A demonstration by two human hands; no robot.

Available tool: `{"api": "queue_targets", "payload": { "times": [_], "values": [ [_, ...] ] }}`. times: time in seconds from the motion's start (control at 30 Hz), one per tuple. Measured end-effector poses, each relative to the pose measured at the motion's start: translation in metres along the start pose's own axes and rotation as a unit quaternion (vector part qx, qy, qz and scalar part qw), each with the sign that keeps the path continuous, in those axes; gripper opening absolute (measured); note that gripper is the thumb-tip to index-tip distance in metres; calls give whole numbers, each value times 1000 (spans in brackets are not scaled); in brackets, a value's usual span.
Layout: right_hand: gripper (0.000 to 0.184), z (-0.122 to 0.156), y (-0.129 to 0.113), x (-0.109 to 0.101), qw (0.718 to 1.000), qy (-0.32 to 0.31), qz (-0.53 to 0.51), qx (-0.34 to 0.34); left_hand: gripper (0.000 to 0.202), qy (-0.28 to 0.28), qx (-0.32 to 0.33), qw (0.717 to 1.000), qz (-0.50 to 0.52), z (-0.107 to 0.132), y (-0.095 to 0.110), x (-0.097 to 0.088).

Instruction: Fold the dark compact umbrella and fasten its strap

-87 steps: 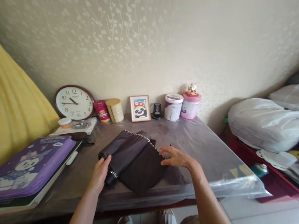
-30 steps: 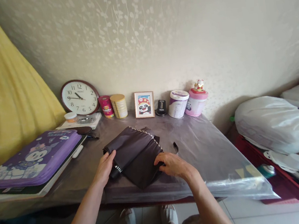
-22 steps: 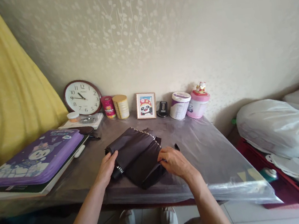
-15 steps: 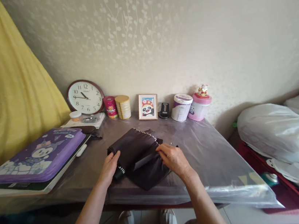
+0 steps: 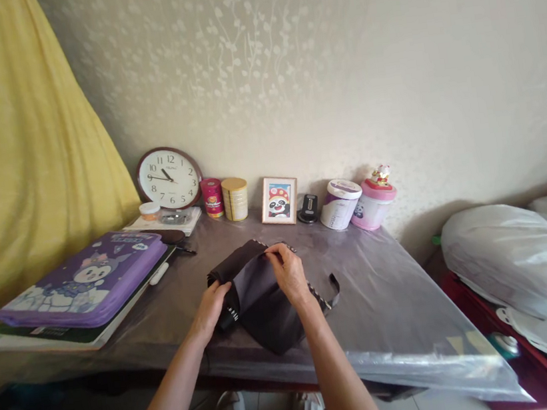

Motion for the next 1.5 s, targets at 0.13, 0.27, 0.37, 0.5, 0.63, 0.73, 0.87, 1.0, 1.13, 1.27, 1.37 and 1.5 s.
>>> {"api": "queue_targets", "payload": {
  "times": [0.13,0.27,0.37,0.5,0.63,0.73,0.87,1.0,1.13,1.27,1.37,1.5],
  "values": [
    [13,-5,10,16,1000,10,8,2,24,-88,7,996,31,7,1,0],
    [13,-9,16,29,1000,5,18,2,42,-151,24,987,56,17,10,6],
    [13,-10,17,35,999,5,31,-6,54,-129,55,990,25,18,14,12],
    [14,-9,14,41,999,0,34,-30,47,-46,73,995,-54,12,9,13],
    [24,-2,8,40,998,-5,1,-68,41,-30,77,995,-59,8,5,11],
    [25,4,7,35,997,3,6,-77,38,-28,69,996,-44,6,2,11],
    [25,8,10,33,995,-15,37,-86,38,-31,57,997,-30,5,-1,11],
    [26,10,17,43,988,-97,84,-91,41,-37,50,998,-27,5,-3,11],
    [26,10,23,35,987,-86,107,-86,45,-40,49,998,-23,7,-4,12],
    [23,13,31,9,991,-80,93,-56,44,-19,47,997,-51,5,-5,10],
    [24,24,38,-5,984,-164,64,-8,44,4,41,997,-72,3,-5,7],
    [22,46,36,-15,959,-277,67,5,48,15,37,998,-58,2,-4,4]
  ]
}}
Point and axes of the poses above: each hand's wrist, its own z-axis away from the middle knuckle, its own x-axis out of the palm, y = z × x, the point moved 5 cm from there along -z, towards the middle knuckle, and after that the axes turned 4 degrees about -x, right-handed, at the moved point
